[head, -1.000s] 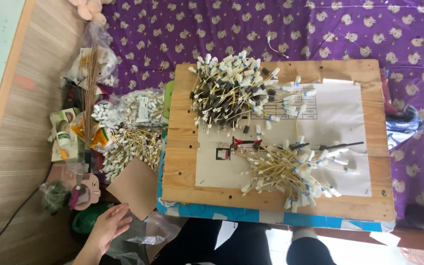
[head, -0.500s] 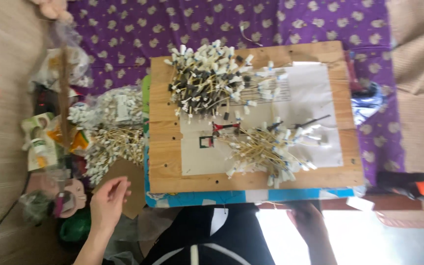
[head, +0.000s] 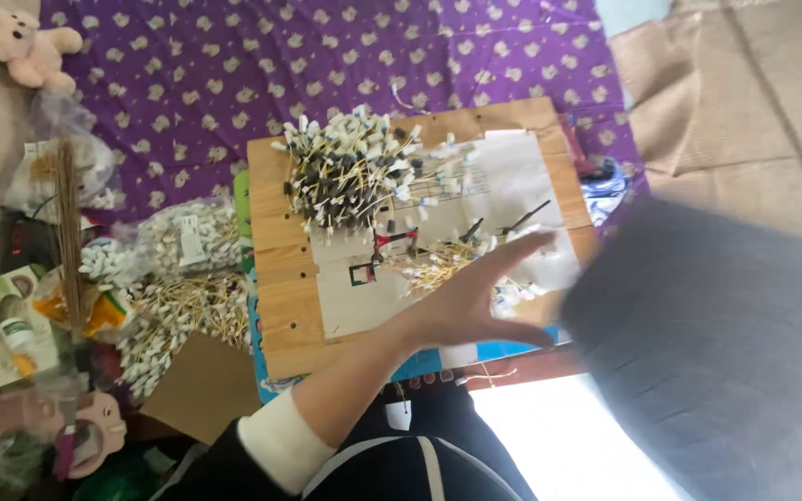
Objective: Assembling small plastic components onto wire stems at a manual workstation
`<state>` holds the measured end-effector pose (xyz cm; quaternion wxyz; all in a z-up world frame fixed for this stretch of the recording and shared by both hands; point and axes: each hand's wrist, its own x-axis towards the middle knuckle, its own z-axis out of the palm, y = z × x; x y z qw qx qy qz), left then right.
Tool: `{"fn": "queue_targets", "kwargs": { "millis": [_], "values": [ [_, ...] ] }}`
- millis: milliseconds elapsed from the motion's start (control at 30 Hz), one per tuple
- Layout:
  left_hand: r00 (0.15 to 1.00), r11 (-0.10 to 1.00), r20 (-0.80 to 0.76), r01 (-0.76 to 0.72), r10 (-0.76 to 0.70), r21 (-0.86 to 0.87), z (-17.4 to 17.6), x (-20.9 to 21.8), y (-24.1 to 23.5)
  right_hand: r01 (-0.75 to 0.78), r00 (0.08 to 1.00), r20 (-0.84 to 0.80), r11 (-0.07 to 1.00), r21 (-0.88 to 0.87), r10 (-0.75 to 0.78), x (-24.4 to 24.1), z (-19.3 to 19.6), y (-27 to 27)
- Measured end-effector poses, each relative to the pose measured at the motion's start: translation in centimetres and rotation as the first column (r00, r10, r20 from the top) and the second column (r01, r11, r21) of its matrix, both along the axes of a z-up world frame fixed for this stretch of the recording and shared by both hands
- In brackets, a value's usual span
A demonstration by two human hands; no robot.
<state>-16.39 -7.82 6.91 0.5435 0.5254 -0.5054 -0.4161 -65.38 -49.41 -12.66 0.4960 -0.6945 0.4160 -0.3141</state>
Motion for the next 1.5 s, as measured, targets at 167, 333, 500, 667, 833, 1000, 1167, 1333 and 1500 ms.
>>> {"fn": "queue_targets", "kwargs": {
  "millis": [167,333,500,667,833,1000,1167,1333,1500],
  "values": [
    [0.94,0.997,-0.333,-0.072,0.077,0.026,3.1,2.6,1.5,-0.005,0.978,0.203,0.956,0.294,-0.058,27.4,20.4,19.7],
    [0.86,0.883,-0.322,-0.453,0.396,-0.123,2.6,4.7,6.3,-0.48,0.875,0.331,0.722,0.498,0.353,32.4,21.2,27.7],
    [0.828,0.819,0.004,-0.555,0.56,0.149,4.8,5.5,9.5,-0.339,0.94,0.053,0.916,0.215,0.336,34.4,22.7,29.8],
    [0.806,0.776,0.38,-0.567,0.454,0.275,5.9,7.4,12.9,-0.507,0.736,0.113,0.654,-0.561,0.668,36.7,25.3,30.6],
    [0.765,0.833,0.56,-0.507,0.318,0.219,8.5,7.6,14.5,-0.502,0.747,0.073,0.633,-0.589,0.66,38.7,24.8,33.3],
    [0.705,0.901,0.632,-0.433,0.323,0.022,7.9,10.2,16.5,-0.448,0.894,0.095,0.882,0.148,0.438,43.0,23.2,37.5],
    [0.768,0.69,0.569,-0.583,0.295,0.429,5.9,18.1,20.6,-0.763,0.597,0.132,0.51,0.398,0.791,46.8,17.4,41.5],
    [0.744,0.459,0.664,-0.567,-0.07,0.684,-12.2,23.0,19.6,-0.589,0.653,0.277,0.243,0.77,0.704,47.5,6.3,45.5],
    [0.648,0.462,0.761,-0.668,-0.026,0.584,-18.7,21.2,17.0,-0.404,0.735,-0.039,0.484,0.776,0.677,45.9,3.0,41.2]
  ]
}}
